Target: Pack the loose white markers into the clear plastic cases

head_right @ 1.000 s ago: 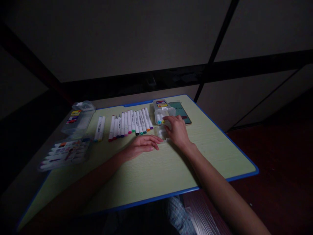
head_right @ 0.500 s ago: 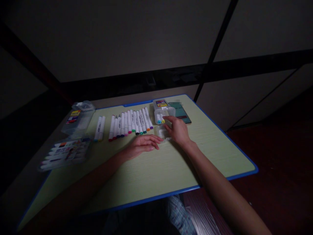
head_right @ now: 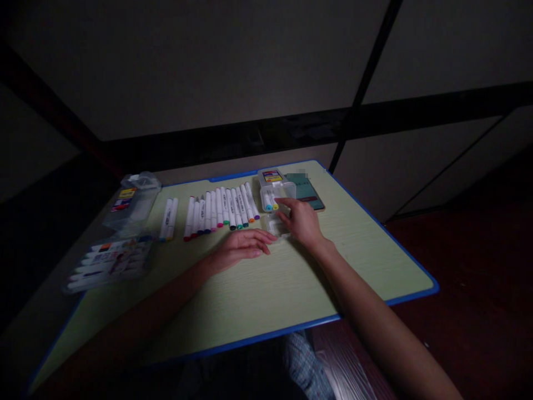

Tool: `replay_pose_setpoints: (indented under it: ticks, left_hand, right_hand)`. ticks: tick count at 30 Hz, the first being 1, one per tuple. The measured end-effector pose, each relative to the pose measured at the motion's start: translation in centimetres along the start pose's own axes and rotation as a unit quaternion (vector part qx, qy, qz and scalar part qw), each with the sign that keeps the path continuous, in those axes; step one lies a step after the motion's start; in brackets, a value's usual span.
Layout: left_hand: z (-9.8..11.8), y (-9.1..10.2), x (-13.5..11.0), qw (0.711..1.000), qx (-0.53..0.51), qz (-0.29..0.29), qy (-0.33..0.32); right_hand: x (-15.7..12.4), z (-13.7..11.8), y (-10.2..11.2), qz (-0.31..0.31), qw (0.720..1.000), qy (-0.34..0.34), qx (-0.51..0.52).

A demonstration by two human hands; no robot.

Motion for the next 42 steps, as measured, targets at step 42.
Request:
replay_pose_setpoints:
  ticks: [42]
  left_hand:
    - [-0.23, -0.31, 0.2, 0.999, 0.048, 0.015, -0.012]
  right_hand:
    - [0.23, -0.72, 0.04, -0.031, 0.999, -0.013, -0.021]
Point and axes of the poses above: each hand's wrist, its own x-axis towards the middle knuckle, its own y-axis out of the back of the hand, z = x × y, the point moved 4 cm from there along x, towards the middle knuckle, and after that the axes turned 7 degrees about -z, right-handed, at the moved point
